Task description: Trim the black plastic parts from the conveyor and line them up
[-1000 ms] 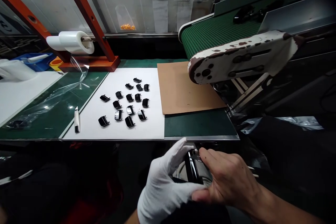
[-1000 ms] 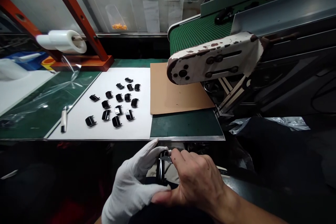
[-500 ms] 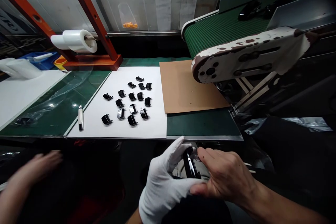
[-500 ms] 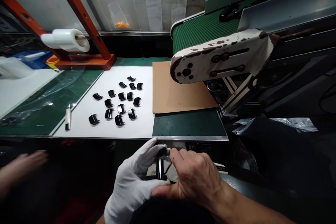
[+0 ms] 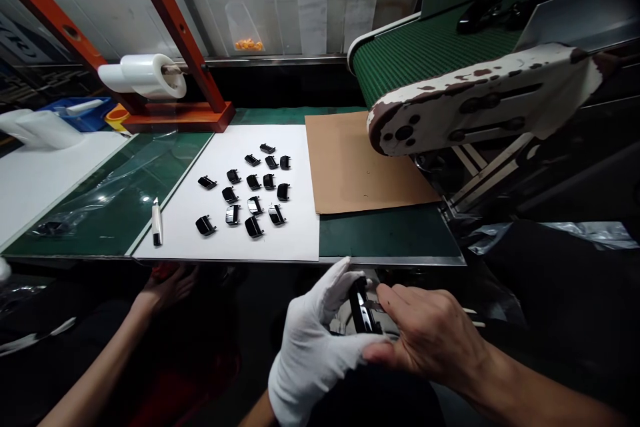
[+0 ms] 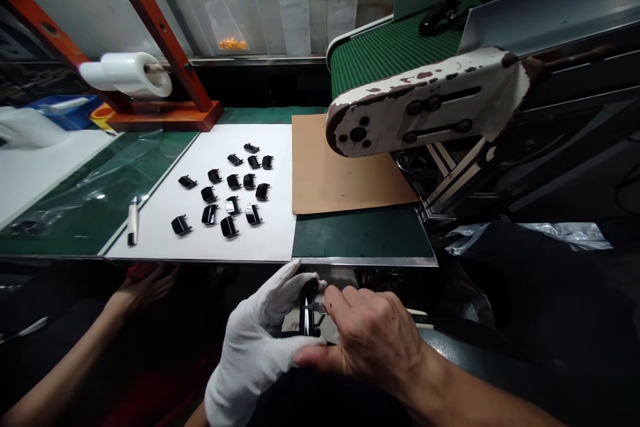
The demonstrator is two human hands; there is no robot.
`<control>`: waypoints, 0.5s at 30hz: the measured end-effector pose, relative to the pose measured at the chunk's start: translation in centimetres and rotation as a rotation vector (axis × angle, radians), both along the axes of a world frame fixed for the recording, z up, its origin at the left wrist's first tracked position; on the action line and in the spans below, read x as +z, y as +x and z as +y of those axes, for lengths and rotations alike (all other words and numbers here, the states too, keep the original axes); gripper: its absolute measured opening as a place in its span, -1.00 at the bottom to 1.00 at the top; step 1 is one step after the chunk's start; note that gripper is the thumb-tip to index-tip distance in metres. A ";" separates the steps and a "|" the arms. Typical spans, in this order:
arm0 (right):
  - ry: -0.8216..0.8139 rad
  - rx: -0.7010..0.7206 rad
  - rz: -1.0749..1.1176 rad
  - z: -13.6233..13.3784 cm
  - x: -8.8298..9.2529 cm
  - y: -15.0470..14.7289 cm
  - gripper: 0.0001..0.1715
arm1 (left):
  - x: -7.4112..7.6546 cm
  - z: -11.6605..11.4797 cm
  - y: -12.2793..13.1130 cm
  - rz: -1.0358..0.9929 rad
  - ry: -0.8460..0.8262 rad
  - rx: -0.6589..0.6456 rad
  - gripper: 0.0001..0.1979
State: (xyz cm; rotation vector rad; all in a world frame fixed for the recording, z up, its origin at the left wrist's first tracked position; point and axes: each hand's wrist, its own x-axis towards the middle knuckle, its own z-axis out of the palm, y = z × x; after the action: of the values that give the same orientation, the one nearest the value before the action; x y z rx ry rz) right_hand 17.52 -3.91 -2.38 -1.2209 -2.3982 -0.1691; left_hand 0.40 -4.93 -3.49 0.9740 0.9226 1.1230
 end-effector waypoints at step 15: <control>-0.610 -0.398 1.146 -3.7 -6.4 -1.6 -0.36 | -1.9 0.3 0.3 -0.285 0.063 0.001 -0.10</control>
State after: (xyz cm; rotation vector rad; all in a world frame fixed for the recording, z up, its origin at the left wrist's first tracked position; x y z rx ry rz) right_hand 15.95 -7.57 -8.74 -1.4493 -1.1972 0.9459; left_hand 0.71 -4.62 -5.44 0.8371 0.6606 1.2602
